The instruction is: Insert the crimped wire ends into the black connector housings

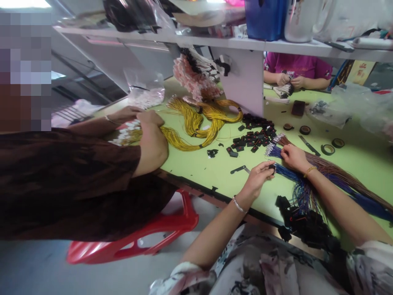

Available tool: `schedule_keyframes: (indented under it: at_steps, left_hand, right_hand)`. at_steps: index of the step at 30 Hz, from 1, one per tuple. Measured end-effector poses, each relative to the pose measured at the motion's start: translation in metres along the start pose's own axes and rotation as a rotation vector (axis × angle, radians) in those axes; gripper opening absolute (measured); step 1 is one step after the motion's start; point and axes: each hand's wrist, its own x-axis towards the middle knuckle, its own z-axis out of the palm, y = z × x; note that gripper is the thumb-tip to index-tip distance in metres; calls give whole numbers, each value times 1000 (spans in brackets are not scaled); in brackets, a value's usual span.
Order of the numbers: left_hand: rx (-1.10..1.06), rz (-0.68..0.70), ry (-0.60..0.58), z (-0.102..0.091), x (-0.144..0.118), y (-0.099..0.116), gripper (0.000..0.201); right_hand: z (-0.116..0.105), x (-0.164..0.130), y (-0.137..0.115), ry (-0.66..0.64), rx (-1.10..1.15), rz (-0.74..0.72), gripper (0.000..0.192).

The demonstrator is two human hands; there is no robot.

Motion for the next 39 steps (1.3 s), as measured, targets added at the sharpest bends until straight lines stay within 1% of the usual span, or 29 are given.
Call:
schedule_keyframes:
  at_steps: [3,5,7,9,13,15,17,22,27,39]
  left_hand:
    - [-37,-13,28,3,0,-2,31]
    - [-66,-11,31,6,0,-4,31]
    - [-100,-10,32,9,1,-5,31]
    - [-135,-7,39,11,1,-6,30]
    - [-210,3,29,11,2,-10,27]
    - [-250,-2,5,10,4,-12,26]
    - [-296,-15,-14,9,6,-14,26]
    - [-385,-51,-51,8,11,-18,22]
    - [-394,-73,-71,6,12,-19,19]
    - [-405,-79,-59,2,13,-20,16]
  right_hand:
    - [-6,-5,-1,42,10,4,13]
    - [-13,-8,-5,77,6,-2,13]
    - [-18,-8,-11,89,54,-24,11]
    - [-21,-7,-18,78,192,-60,10]
    - [-20,-8,-31,48,538,-119,13]
    - [-21,-15,-34,36,637,-112,13]
    - [-22,-25,-35,27,688,-98,12]
    - [-22,-51,-34,31,665,-83,10]
    - [-16,-61,-31,37,645,-68,9]
    - [-17,-66,-32,104,465,-302,4]
